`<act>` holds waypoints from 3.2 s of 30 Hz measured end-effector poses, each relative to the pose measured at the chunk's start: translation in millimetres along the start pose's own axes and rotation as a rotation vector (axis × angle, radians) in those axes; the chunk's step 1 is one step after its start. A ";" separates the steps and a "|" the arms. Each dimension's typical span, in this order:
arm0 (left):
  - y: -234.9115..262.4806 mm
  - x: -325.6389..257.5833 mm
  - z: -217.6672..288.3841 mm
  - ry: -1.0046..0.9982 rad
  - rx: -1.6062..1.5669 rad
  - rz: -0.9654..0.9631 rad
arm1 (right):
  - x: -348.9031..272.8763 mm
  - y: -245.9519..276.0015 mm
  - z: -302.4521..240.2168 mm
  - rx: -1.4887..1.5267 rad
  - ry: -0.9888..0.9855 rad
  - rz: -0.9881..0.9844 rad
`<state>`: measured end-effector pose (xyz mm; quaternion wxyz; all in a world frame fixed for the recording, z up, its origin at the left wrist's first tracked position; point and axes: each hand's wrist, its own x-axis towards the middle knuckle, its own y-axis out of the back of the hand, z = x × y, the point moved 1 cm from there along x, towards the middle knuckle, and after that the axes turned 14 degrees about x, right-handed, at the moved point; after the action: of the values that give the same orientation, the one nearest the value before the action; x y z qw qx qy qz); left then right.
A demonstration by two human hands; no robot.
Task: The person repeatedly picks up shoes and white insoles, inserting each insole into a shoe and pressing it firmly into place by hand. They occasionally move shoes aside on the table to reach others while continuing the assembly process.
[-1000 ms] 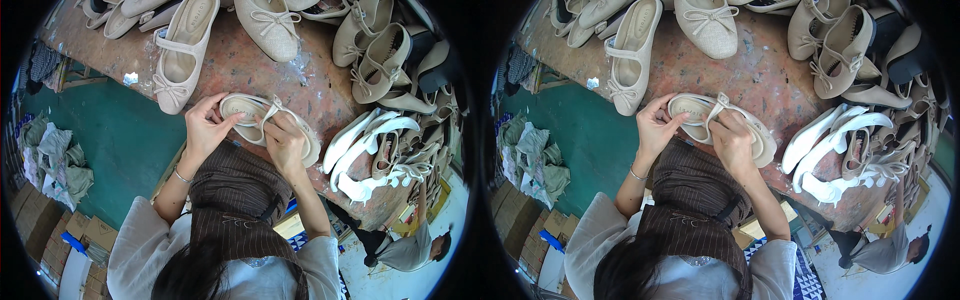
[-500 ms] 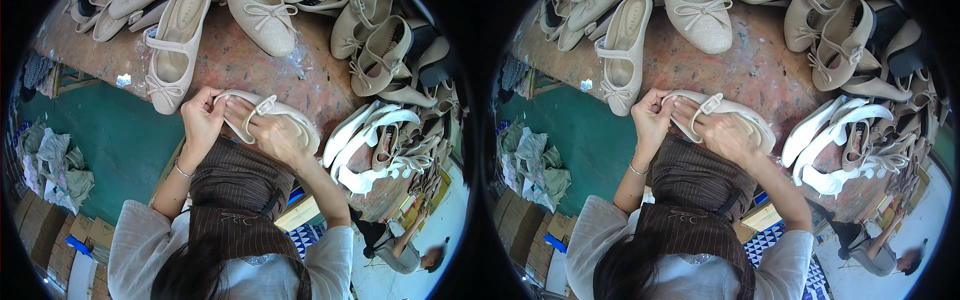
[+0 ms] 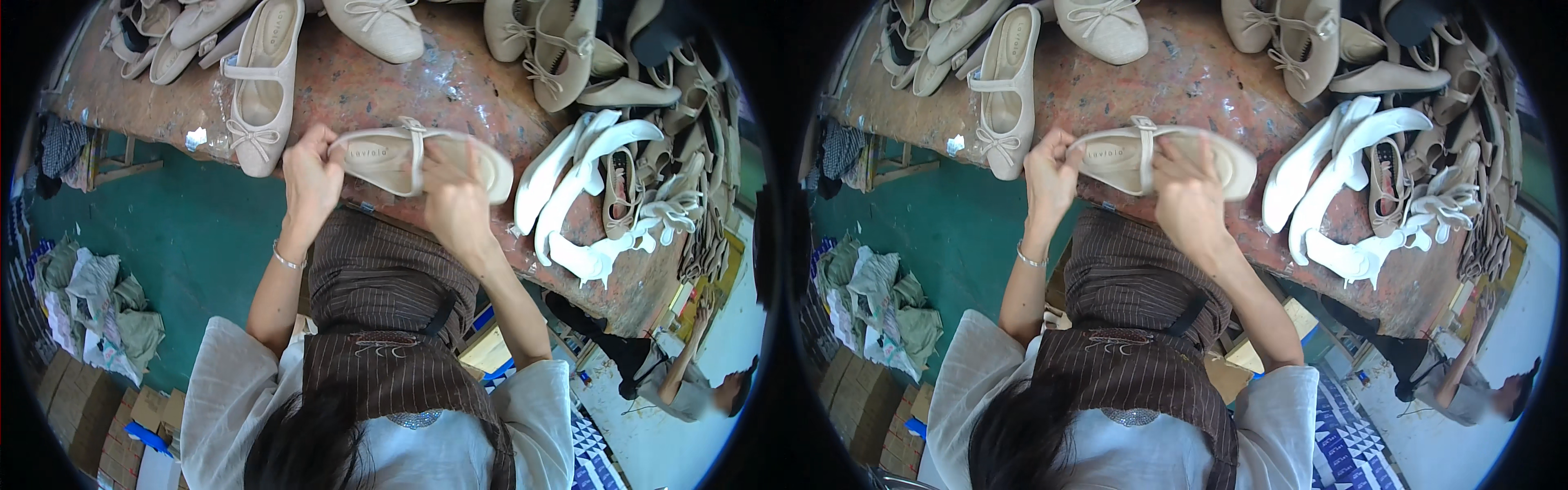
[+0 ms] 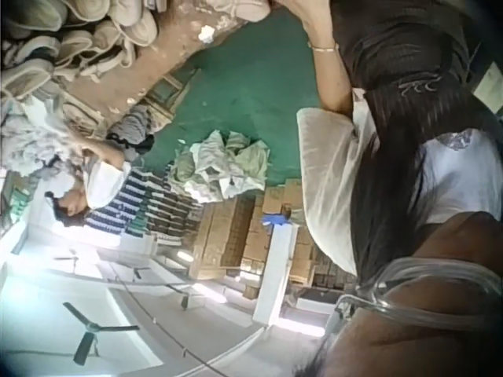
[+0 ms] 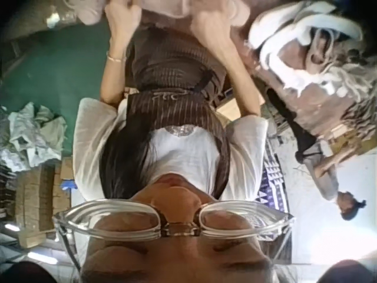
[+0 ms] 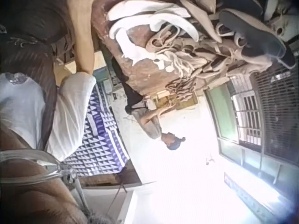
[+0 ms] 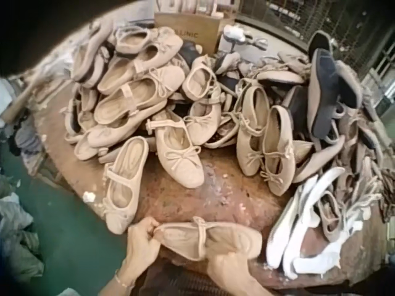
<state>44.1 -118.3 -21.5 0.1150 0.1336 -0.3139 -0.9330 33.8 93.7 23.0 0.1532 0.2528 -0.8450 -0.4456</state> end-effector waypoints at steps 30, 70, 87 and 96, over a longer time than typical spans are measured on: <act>-84.5 -126.7 42.3 -0.729 0.692 -0.232 | -16.5 -21.9 0.8 -0.037 -0.252 0.381; -86.0 -132.9 36.2 -0.776 0.768 -0.219 | 10.1 -8.8 14.0 -0.190 -0.431 0.111; -80.1 -121.4 48.3 -0.801 0.886 -0.194 | 38.6 -9.0 35.6 -0.364 -0.505 -0.278; -27.6 -70.0 15.6 -0.893 0.494 -0.011 | 1.6 -0.9 26.4 -0.208 -0.218 0.083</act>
<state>101.2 -67.3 -14.2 -0.0704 -0.2532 -0.5430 -0.7975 19.9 110.2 7.6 0.1042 0.1508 -0.8158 -0.5486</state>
